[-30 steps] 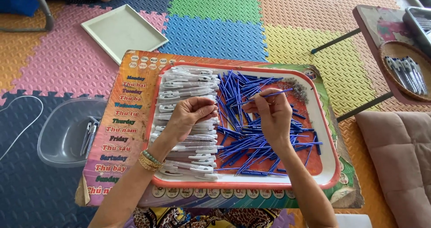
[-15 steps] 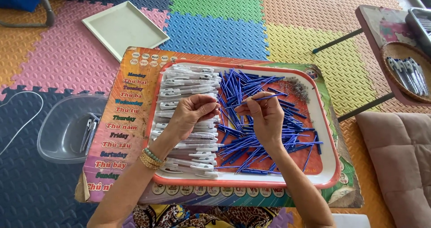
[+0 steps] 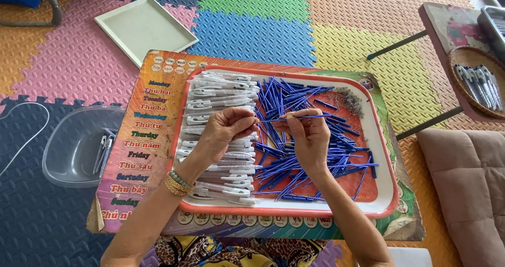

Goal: The person assembles pens by inserting blue ink cartridges into white pen bodies. They pick up a pen body and a cartridge, insert the cartridge, and place the assembled pen into a clear plastic container.

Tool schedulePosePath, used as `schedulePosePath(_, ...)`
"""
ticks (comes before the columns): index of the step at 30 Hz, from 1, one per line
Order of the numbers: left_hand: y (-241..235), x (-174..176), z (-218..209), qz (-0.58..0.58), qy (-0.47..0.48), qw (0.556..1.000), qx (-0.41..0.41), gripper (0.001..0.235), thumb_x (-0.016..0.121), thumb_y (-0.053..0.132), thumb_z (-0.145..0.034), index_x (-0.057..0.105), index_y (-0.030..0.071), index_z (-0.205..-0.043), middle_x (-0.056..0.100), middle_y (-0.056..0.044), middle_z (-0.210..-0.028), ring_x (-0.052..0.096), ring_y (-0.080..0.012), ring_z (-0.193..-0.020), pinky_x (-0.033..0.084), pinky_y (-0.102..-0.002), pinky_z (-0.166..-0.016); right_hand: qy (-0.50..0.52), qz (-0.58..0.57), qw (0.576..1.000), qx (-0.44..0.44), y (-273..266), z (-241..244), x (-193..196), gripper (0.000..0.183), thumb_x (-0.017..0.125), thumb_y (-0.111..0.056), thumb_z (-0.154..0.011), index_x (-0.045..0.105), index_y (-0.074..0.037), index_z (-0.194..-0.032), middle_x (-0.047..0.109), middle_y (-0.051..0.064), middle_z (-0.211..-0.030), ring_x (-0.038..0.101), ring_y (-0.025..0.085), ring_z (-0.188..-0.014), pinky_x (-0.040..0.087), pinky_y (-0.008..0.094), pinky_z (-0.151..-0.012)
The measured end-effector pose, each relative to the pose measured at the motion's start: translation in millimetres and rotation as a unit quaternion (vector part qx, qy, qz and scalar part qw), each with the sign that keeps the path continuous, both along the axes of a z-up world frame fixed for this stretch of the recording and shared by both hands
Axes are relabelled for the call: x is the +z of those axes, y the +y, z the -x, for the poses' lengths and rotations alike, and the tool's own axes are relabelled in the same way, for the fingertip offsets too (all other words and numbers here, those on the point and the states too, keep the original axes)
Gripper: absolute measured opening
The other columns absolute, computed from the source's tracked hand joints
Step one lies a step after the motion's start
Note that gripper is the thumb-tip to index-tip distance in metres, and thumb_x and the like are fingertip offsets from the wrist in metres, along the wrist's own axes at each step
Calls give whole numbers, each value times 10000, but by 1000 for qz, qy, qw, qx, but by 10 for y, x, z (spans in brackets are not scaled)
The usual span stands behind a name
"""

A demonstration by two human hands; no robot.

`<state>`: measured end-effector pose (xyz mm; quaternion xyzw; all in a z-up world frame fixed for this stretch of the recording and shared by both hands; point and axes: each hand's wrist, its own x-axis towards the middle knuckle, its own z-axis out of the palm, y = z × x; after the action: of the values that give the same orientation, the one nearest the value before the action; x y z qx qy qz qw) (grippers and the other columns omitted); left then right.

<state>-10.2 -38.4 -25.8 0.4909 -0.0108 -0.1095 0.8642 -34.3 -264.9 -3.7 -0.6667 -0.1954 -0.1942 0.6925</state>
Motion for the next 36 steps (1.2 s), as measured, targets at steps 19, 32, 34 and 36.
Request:
schedulePosePath(19,-335,-385,-307,-457,-424,782,-8,310,795,294,-1043,801,143,-1313,851,-133,-1138,810,-338,-1061,648,-466,-912,59,-94,994,-15,-367,-109,163,112,635,-47,-1124,554,12,-1174,782,262,-1101,830,354,-1017,725,448,-901)
schedulePosePath(32,-778,-1077,-933,-688,-514,486,-163,217,830,367,-958,706,285,-1116,707,18,-1180,674,-260,-1257,519,-546,-1079,61,-148,986,-49,-488,-78,196,127,632,-61,-1133,525,-42,-1199,775,223,-1097,835,359,-1032,737,412,-906)
schedulePosePath(34,-771,-1023,-834,-671,-546,483,-135,161,770,396,-1003,692,292,-1098,721,40,-1144,676,-228,-1253,499,-523,-1092,62,-150,985,-49,-507,-80,170,125,626,-68,-1137,520,-48,-1202,777,219,-1100,835,357,-1036,737,411,-910)
schedulePosePath(36,-805,-916,-701,-647,-594,476,-48,162,754,418,-1018,686,292,-1092,769,68,-1042,717,-172,-1170,520,-457,-1047,61,-142,987,-49,-527,-92,155,124,626,-61,-1134,523,-59,-1204,775,227,-1113,832,370,-1048,730,442,-934)
